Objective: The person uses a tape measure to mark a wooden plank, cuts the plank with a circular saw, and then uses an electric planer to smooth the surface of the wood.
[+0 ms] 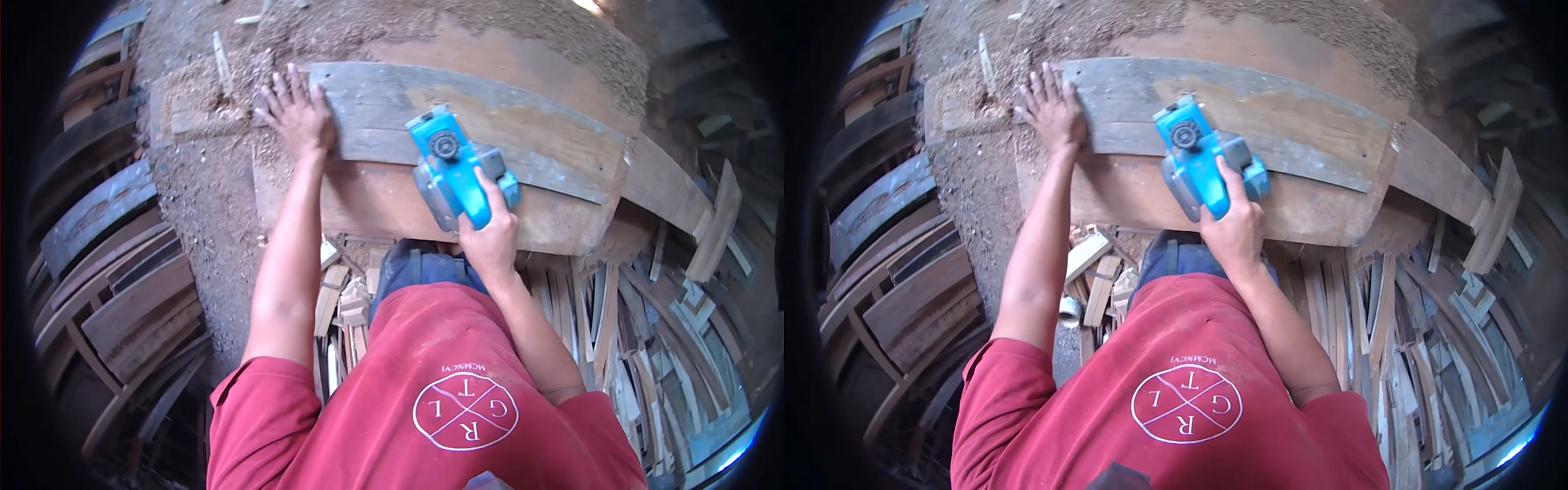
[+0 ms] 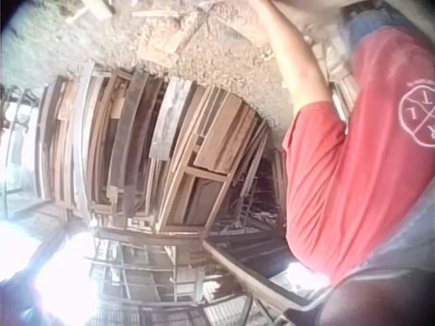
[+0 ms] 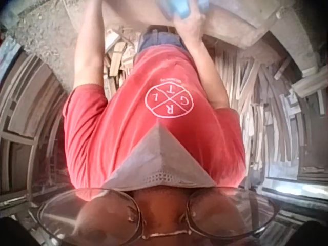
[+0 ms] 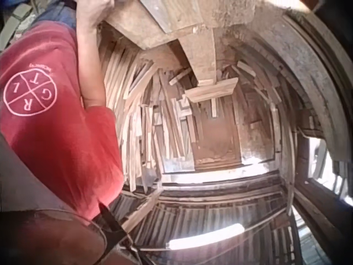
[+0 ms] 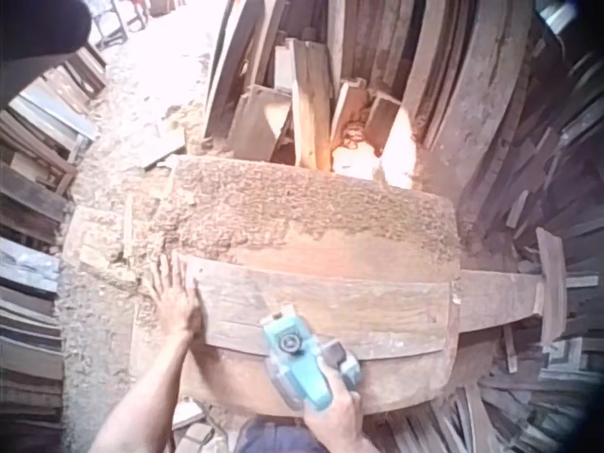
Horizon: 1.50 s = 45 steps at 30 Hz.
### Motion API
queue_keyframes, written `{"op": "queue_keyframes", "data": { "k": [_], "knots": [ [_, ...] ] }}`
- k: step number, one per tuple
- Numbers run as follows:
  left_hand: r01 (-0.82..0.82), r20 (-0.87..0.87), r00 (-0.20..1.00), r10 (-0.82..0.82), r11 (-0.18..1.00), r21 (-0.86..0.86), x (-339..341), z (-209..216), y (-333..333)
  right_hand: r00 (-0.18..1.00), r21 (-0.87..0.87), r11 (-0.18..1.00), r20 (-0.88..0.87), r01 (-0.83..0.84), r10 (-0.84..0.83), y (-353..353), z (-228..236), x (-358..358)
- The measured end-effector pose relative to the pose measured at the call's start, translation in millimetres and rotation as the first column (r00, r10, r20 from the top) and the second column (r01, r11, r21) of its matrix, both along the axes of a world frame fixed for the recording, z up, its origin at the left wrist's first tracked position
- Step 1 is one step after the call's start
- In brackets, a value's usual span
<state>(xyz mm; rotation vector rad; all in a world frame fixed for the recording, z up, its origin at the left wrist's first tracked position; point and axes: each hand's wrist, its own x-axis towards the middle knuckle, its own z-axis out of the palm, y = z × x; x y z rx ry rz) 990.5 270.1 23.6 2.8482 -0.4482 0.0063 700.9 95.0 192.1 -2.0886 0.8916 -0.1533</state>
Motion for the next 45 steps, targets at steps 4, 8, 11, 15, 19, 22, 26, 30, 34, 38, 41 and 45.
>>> {"op": "queue_keyframes", "data": {
  "k": [4, 8, 11, 15, 19, 22, 26, 30, 34, 38, 41, 45],
  "knots": [
    [-0.017, -0.002, 1.0, 0.016, 0.994, -0.111, -2.3, 5.5, -0.3, 0.998, -0.072, 0.996, -0.03, -0.05, 0.048, -6.6, 1.0, 55.7],
    [-0.008, 0.032, 0.999, 0.012, 0.991, -0.132, 0.2, 0.8, -3.6, 0.993, -0.106, 0.991, -0.088, -0.086, 0.076, -15.5, -2.6, 139.8],
    [-0.02, 0.019, 1.0, 0.023, 0.991, -0.129, 1.8, -0.8, -0.4, 0.991, -0.088, 0.992, -0.101, -0.092, 0.083, -10.2, -2.5, 154.5],
    [-0.03, 0.009, 0.999, 0.032, 0.986, -0.166, 0.1, -1.0, 6.3, 0.994, -0.043, 0.994, -0.035, -0.105, 0.103, 9.0, -9.3, 79.6],
    [-0.036, -0.004, 0.999, 0.036, 0.97, -0.242, 1.4, 3.1, 2.1, 0.999, 0.001, 1.0, -0.041, -0.03, 0.03, 33.5, 1.3, 38.1],
    [-0.035, -0.001, 0.999, 0.036, 0.961, -0.274, -3.2, 4.3, -1.9, 0.998, -0.082, 0.995, -0.005, -0.06, 0.059, 28.2, -8.1, 85.8],
    [-0.03, 0.006, 0.999, 0.034, 0.943, -0.332, 1.3, -2.6, 4.7, 1.0, -0.12, 0.993, -0.015, -0.014, 0.012, 34.8, -10.1, 145.4],
    [-0.011, 0.015, 1.0, 0.017, 0.926, -0.378, 3.4, -3.2, 13.0, 0.998, -0.087, 0.996, -0.057, 0.015, -0.02, 42.0, -7.0, 152.2],
    [0.047, 0.033, 0.999, -0.036, 0.898, -0.438, -4.6, 8.0, 43.5, 0.998, -0.061, 0.997, -0.02, -0.054, 0.052, 59.5, -9.8, 108.5],
    [0.171, 0.007, 0.984, -0.18, 0.92, -0.354, -35.0, 26.4, 76.7, 0.999, -0.031, 0.998, 0.0, 0.052, -0.053, 78.2, -4.0, 86.4],
    [0.231, -0.064, 0.959, -0.277, 0.89, -0.393, -49.7, 31.5, 89.8, 1.0, -0.111, 0.994, 0.015, -0.013, 0.015, 71.7, -10.0, 131.0],
    [0.194, -0.066, 0.965, -0.254, 0.86, -0.472, -55.6, 30.9, 97.4, 0.998, -0.112, 0.993, -0.054, -0.029, 0.023, 70.9, -11.1, 208.9]
  ]
}}
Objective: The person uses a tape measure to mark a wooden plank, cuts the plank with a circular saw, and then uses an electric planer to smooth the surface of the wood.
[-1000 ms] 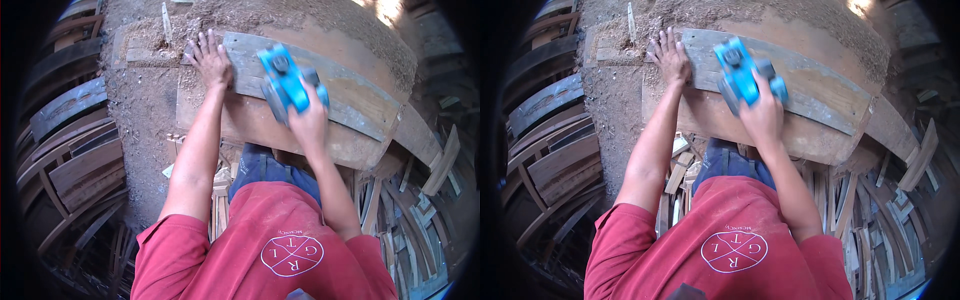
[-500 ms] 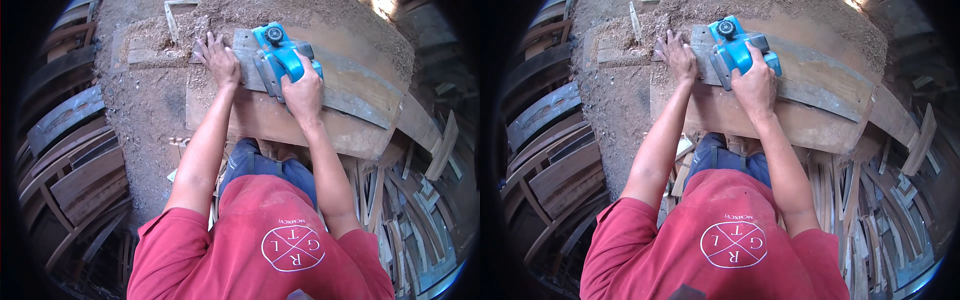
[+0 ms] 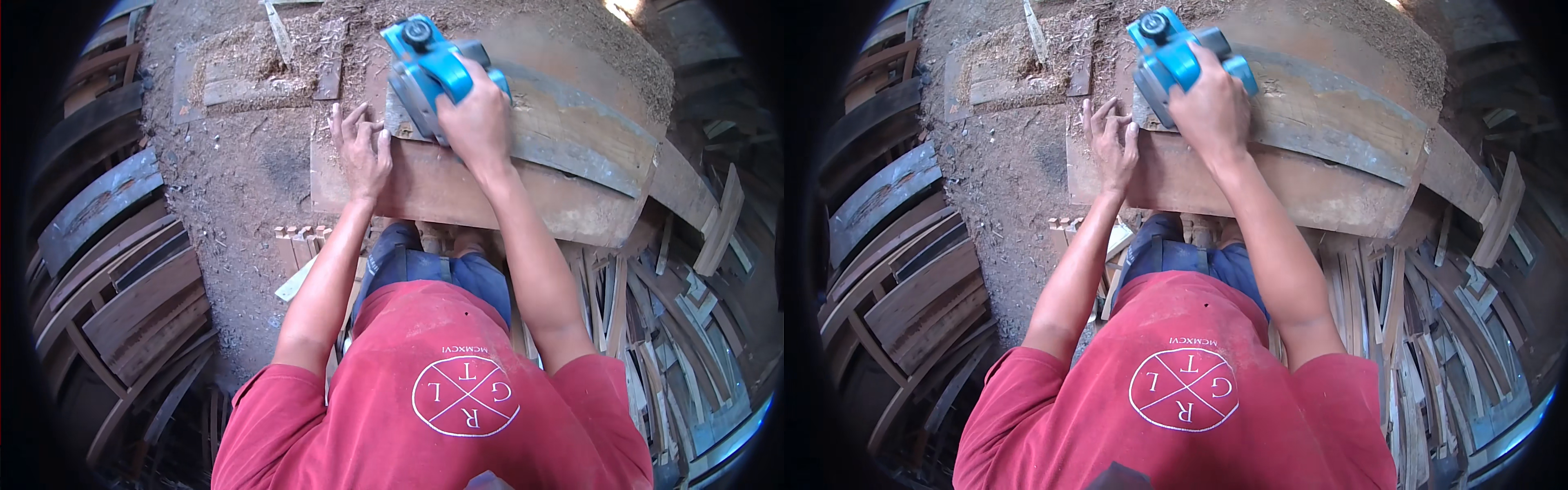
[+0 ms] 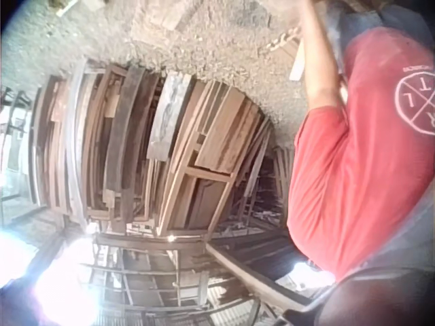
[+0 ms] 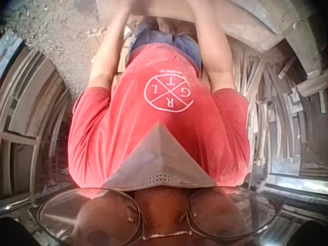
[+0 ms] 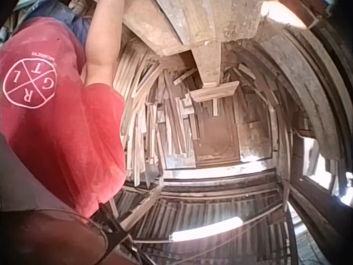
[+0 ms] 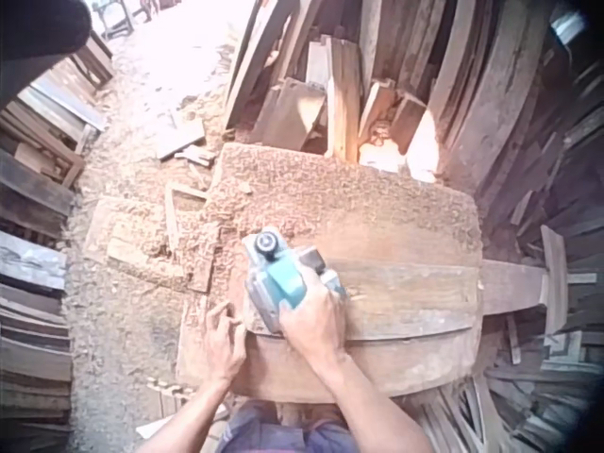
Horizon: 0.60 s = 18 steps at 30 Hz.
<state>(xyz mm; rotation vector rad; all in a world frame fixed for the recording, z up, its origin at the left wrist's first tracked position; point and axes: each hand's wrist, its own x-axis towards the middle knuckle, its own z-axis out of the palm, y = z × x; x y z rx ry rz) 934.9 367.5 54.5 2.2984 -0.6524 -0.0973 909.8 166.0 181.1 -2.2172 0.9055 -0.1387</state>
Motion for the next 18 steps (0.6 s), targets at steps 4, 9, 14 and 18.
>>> {"op": "queue_keyframes", "data": {
  "k": [4, 9, 14, 18],
  "knots": [
    [-0.009, -0.038, 0.999, 0.009, 1.0, 0.001, -3.9, 2.1, 13.2, 1.0, 0.003, 1.0, -0.003, -0.01, 0.01, -1.7, 0.3, 7.3],
    [0.059, -0.154, 0.987, -0.056, 0.998, 0.014, 4.8, 4.7, 28.9, 0.998, 0.031, 0.999, 0.051, -0.023, 0.022, 21.1, -0.1, -67.4],
    [0.115, -0.17, 0.98, -0.107, 0.993, 0.036, 9.6, 3.7, 37.0, 0.999, 0.026, 1.0, 0.036, -0.013, 0.012, 31.6, 1.8, -38.4],
    [0.14, -0.2, 0.971, -0.131, 0.99, 0.034, 11.3, 3.6, 36.9, 0.998, 0.016, 0.998, -0.019, -0.06, 0.06, 30.2, -1.0, 31.7]
  ]
}}
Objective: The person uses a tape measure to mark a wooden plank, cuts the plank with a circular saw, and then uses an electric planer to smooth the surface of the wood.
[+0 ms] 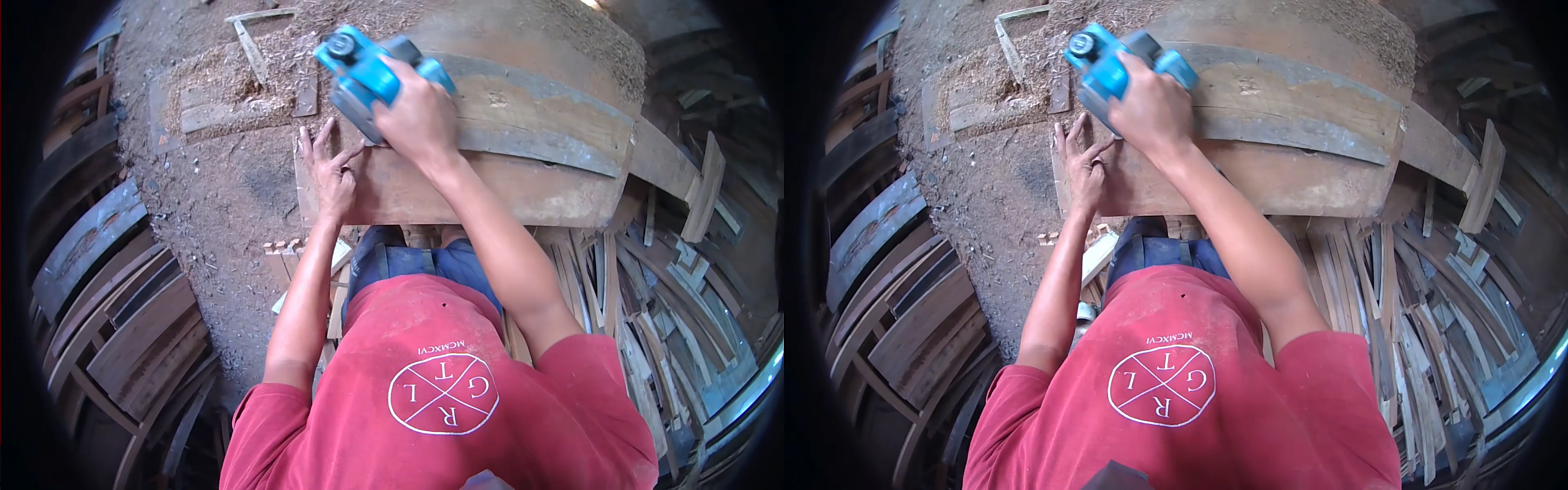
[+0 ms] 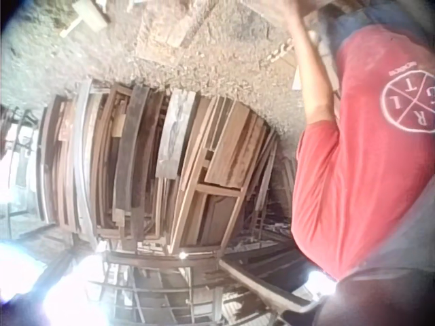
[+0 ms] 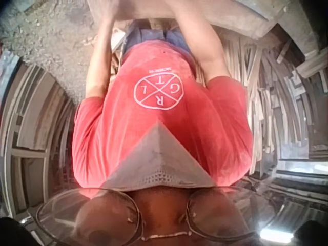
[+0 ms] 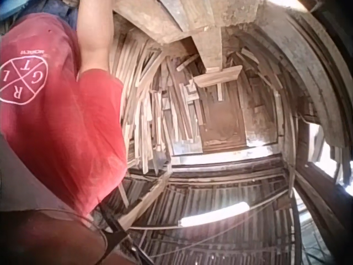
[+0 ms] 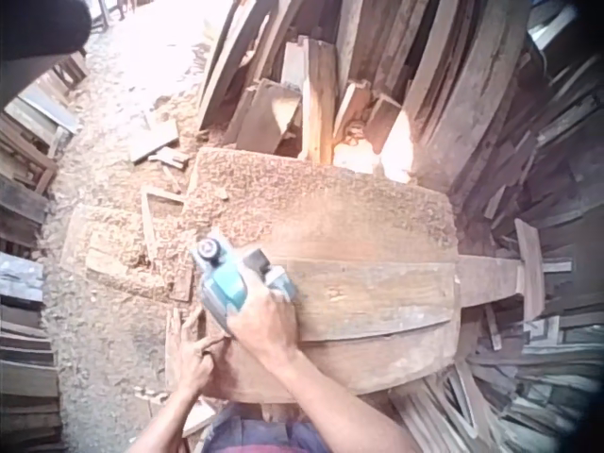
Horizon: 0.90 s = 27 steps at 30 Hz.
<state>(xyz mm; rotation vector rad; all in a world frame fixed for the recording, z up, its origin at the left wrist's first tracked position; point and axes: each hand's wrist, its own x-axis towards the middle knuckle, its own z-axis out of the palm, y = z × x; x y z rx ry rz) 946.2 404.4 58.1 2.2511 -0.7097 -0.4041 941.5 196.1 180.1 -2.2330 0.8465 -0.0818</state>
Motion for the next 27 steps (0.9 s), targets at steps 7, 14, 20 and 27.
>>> {"op": "queue_keyframes", "data": {
  "k": [7, 14, 20, 27],
  "knots": [
    [-0.162, 0.029, 0.986, 0.162, 0.987, -0.007, -0.5, 3.3, 20.3, 0.999, 0.089, 0.996, -0.014, -0.032, 0.033, -3.9, 6.0, 4.6],
    [-0.3, 0.178, 0.942, 0.284, 0.951, 0.071, 14.7, -3.0, 53.7, 0.994, 0.164, 0.985, -0.099, 0.051, -0.035, -0.9, 18.3, -154.7],
    [-0.213, 0.329, 0.926, 0.188, 0.976, 0.042, 9.0, 23.2, -31.7, 0.952, 0.186, 0.982, -0.302, 0.014, 0.044, -44.0, 63.9, -253.0],
    [0.274, 0.357, 0.887, -0.293, 0.956, 0.104, -74.2, 44.0, -225.2, 0.962, 0.315, 0.914, -0.18, 0.256, -0.207, -110.8, 82.7, -361.9]
  ]
}}
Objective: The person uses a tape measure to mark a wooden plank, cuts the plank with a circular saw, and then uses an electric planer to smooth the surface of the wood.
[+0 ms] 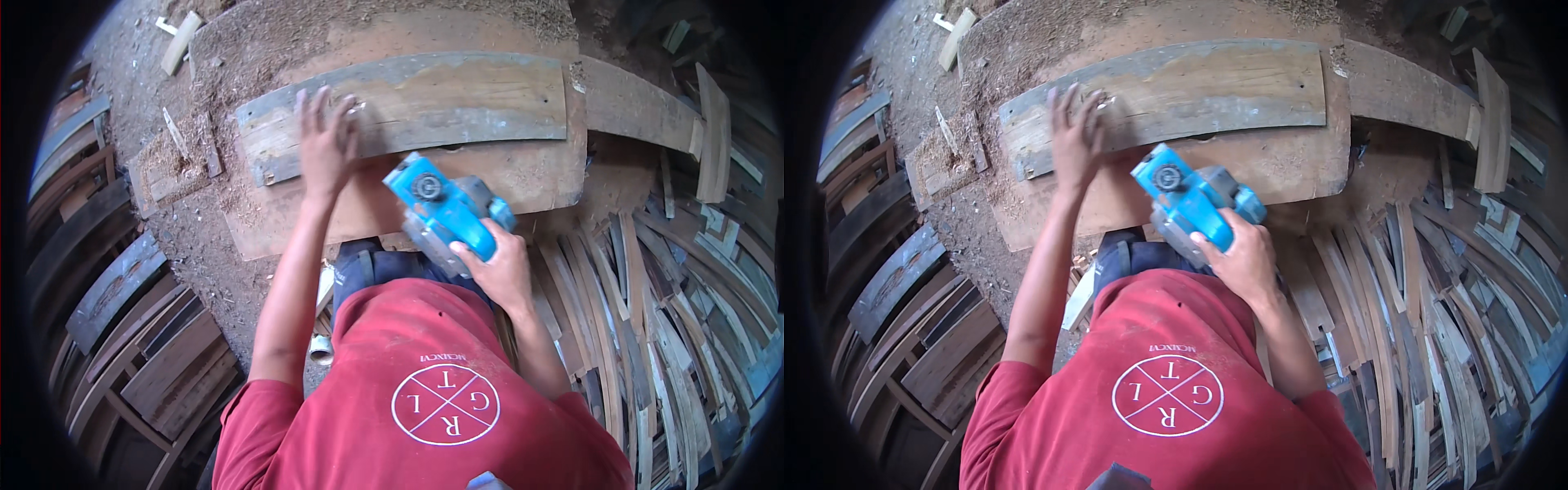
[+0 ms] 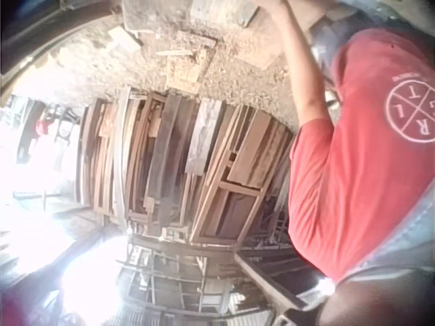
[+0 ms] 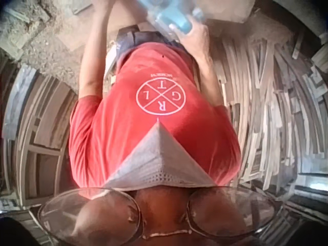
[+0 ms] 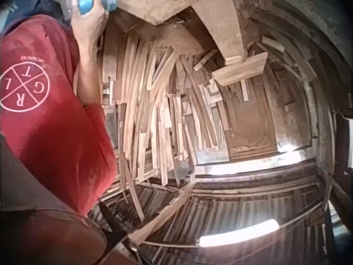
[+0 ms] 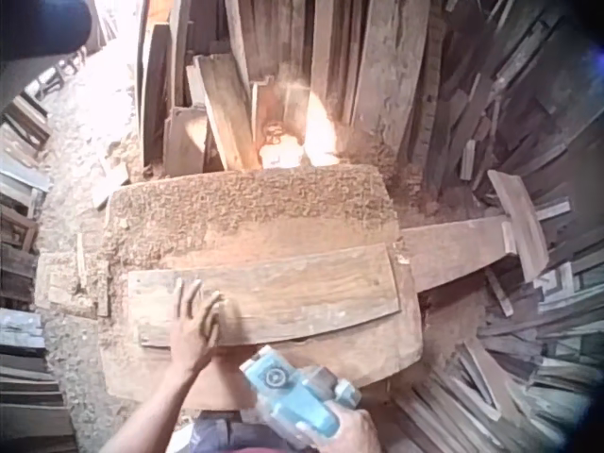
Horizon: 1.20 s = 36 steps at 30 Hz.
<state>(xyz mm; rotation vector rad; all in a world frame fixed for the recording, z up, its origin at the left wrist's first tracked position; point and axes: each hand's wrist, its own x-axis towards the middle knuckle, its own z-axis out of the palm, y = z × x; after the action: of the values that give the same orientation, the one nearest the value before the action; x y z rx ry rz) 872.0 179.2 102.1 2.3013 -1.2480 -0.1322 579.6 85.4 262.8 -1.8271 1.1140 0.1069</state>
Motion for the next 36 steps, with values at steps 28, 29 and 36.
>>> {"op": "queue_keyframes", "data": {
  "k": [28, 29, 36],
  "knots": [
    [-0.246, 0.281, 0.941, 0.187, 0.95, 0.193, -59.5, -47.6, -150.9, 0.922, -0.201, 0.901, 0.031, 0.384, -0.386, -184.4, -54.8, -95.2],
    [-0.248, 0.28, 0.941, 0.188, 0.949, 0.196, -59.1, -50.1, -151.0, 0.923, -0.2, 0.902, 0.029, 0.382, -0.384, -187.3, -56.5, -87.5],
    [-0.189, 0.232, 0.963, 0.135, 0.954, 0.231, -57.8, -44.2, -158.0, 0.917, -0.528, 0.753, 0.289, 0.393, -0.276, -262.8, -78.0, -6.5]
  ]
}}
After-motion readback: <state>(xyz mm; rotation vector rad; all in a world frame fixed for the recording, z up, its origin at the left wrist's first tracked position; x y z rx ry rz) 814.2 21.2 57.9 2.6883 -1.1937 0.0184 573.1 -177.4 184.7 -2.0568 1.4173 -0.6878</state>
